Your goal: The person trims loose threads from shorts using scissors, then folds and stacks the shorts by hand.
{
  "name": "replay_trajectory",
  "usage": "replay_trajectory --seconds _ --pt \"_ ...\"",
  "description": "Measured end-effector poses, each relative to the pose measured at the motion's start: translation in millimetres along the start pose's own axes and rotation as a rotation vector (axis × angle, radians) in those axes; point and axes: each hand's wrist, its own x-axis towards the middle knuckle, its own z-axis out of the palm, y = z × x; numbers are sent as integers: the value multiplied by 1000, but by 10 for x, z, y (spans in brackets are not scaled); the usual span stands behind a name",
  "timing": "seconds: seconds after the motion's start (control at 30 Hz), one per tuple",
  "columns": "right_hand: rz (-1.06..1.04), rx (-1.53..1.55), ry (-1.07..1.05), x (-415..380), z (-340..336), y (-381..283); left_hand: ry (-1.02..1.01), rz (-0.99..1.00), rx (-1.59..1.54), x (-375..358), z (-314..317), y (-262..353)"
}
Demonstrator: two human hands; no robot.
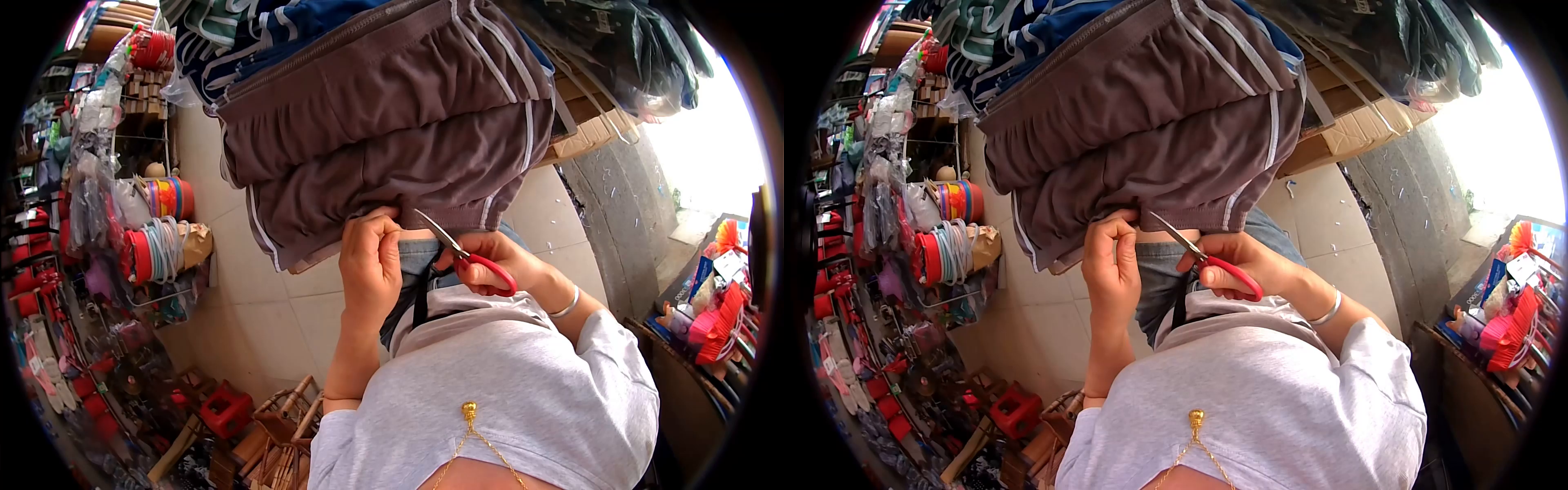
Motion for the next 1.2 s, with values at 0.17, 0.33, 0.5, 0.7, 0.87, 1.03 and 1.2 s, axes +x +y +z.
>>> replay_trajectory --seconds 0.17,0.33,0.5,0.7,0.87,1.03,1.2 --pt "-34 85 -160 1 -5 74 27 -130 -174 -77 7 -51" --pt "34 50 -182 40 52 33 -7 -134 -253 -144 11 -98" --pt "11 81 -178 114 36 99 29 -71 -246 -202 73 -116" --pt "-28 87 -157 147 73 98 34 -27 -152 -215 89 -108" --pt "18 76 -145 151 78 68 97 -91 -231 -215 111 -82" --pt "-38 140 -148 54 35 88 65 8 -149 -205 90 -56" --pt "-188 96 -120 -177 -110 38 -131 126 -130 -317 144 35"
